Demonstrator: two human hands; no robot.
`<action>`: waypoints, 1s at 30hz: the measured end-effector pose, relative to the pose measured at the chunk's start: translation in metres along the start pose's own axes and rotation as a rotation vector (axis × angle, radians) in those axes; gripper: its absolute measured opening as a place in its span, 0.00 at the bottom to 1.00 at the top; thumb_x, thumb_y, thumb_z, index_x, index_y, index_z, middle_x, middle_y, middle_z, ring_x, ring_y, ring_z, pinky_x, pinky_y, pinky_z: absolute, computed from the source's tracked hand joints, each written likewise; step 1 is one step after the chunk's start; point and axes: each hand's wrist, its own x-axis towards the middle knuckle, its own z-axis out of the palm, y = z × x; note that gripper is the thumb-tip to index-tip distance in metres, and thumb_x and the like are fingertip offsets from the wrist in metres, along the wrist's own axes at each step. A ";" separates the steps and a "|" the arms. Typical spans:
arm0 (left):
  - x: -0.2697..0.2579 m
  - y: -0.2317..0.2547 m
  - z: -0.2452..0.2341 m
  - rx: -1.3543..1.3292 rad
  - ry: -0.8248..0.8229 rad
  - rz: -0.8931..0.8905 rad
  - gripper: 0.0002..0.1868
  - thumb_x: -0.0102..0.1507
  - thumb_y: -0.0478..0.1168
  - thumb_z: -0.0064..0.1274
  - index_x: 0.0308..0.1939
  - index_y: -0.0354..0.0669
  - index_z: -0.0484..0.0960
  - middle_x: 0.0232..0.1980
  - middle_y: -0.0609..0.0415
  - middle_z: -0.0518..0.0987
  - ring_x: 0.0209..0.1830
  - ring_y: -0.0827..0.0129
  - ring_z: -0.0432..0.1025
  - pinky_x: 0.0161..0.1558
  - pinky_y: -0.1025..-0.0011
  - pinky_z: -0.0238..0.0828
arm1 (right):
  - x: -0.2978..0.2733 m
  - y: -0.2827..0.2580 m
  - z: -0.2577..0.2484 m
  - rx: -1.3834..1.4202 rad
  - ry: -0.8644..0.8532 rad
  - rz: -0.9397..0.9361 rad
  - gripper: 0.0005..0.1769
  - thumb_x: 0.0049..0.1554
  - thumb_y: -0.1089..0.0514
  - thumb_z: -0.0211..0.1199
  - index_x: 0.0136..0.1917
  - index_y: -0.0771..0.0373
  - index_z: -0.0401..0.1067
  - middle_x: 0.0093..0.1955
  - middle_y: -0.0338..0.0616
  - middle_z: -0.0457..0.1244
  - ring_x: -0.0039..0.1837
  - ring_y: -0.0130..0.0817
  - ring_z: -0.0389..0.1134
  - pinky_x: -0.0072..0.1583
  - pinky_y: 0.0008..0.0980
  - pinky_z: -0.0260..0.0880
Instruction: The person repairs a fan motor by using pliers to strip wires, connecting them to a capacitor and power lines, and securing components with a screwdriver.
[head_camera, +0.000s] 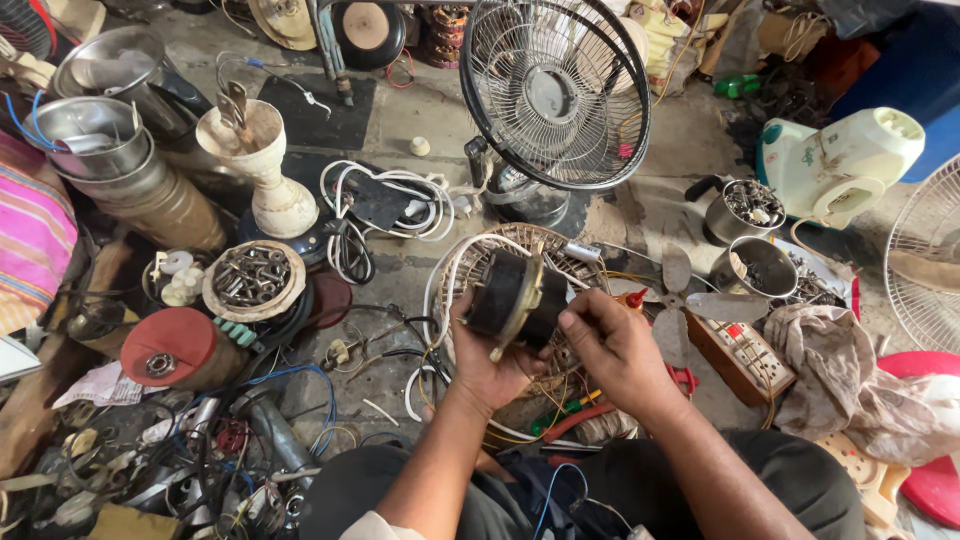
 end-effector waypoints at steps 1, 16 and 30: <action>0.000 0.002 0.000 0.028 -0.004 0.010 0.48 0.59 0.79 0.34 0.56 0.41 0.81 0.41 0.46 0.84 0.31 0.56 0.79 0.30 0.63 0.76 | 0.001 0.005 0.001 -0.031 0.034 0.041 0.12 0.60 0.55 0.65 0.47 0.68 0.73 0.32 0.39 0.63 0.36 0.22 0.60 0.38 0.27 0.61; -0.009 0.006 0.021 0.499 -0.052 0.336 0.44 0.53 0.43 0.71 0.70 0.50 0.66 0.59 0.55 0.77 0.61 0.65 0.72 0.65 0.61 0.67 | 0.021 0.071 -0.002 0.530 -0.166 0.015 0.54 0.48 0.50 0.75 0.78 0.69 0.51 0.69 0.49 0.62 0.69 0.35 0.65 0.68 0.33 0.65; -0.044 0.074 0.033 1.937 0.398 0.833 0.51 0.48 0.40 0.72 0.73 0.45 0.64 0.70 0.39 0.71 0.72 0.49 0.66 0.71 0.55 0.63 | 0.083 0.029 -0.004 0.225 -0.286 -0.088 0.56 0.34 0.55 0.81 0.74 0.65 0.62 0.67 0.51 0.62 0.69 0.43 0.64 0.69 0.39 0.64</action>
